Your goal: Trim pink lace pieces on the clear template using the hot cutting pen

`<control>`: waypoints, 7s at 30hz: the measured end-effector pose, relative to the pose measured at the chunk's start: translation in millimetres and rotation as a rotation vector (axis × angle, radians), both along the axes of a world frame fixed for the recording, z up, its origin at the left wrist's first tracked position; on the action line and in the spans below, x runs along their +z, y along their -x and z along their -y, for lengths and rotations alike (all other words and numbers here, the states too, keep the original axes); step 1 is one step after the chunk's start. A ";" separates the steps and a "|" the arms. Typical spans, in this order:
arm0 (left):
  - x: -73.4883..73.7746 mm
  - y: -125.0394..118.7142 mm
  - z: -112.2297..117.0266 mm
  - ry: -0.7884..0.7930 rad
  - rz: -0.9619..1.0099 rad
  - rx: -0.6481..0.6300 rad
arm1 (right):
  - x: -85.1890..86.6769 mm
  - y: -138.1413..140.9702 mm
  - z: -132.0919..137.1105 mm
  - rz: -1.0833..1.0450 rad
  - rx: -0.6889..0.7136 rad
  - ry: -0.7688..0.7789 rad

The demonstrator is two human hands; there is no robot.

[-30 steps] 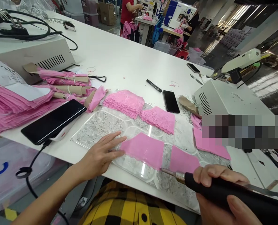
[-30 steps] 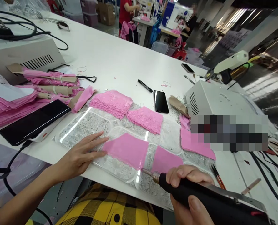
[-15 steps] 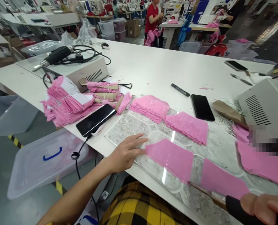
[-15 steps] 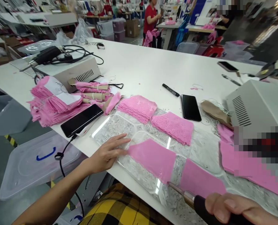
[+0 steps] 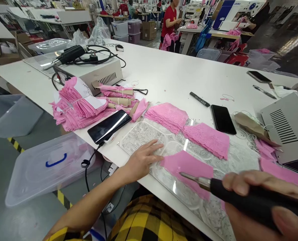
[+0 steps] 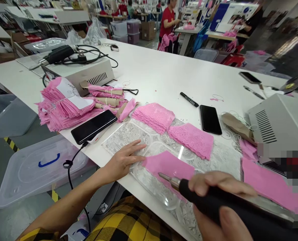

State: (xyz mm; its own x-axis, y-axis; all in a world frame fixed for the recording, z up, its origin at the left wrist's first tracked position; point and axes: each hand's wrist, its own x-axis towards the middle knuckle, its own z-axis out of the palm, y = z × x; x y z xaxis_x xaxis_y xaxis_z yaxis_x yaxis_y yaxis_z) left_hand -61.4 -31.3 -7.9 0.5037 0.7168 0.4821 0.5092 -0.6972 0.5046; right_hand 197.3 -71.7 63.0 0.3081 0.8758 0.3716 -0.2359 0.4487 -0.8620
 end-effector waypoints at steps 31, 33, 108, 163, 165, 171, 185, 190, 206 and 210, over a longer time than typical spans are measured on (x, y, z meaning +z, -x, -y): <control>6.5 6.2 3.7 -0.081 -0.020 -0.044 | -4.8 58.7 -27.5 0.090 0.162 -0.034; 6.8 6.1 3.9 -0.078 -0.026 -0.045 | -4.9 58.8 -28.1 0.089 0.166 -0.044; 3.3 4.6 1.6 -0.131 -0.129 -0.009 | -10.0 27.4 -60.5 0.017 -0.159 -0.089; 3.5 6.0 -2.6 -0.160 -0.134 -0.003 | 6.7 -10.4 -48.6 0.010 -0.372 -0.088; 4.2 6.0 -3.0 -0.156 -0.139 0.005 | 0.6 -11.5 -47.8 0.002 -0.362 -0.062; 7.0 6.5 -2.3 -0.136 -0.143 0.006 | -7.9 -3.9 -50.1 -0.008 -0.312 -0.064; 7.6 6.7 -2.5 -0.121 -0.149 -0.007 | -10.3 -1.8 -52.7 0.049 -0.254 -0.089; 5.3 7.1 -4.0 -0.138 -0.139 -0.005 | -6.6 -5.4 -52.6 0.029 -0.286 -0.093; 4.9 8.1 -6.2 -0.163 -0.134 -0.018 | -6.3 -20.1 -45.1 0.034 -0.366 -0.059; 4.2 8.8 -7.3 -0.167 -0.139 -0.018 | -3.3 -23.1 -43.7 0.030 -0.354 -0.057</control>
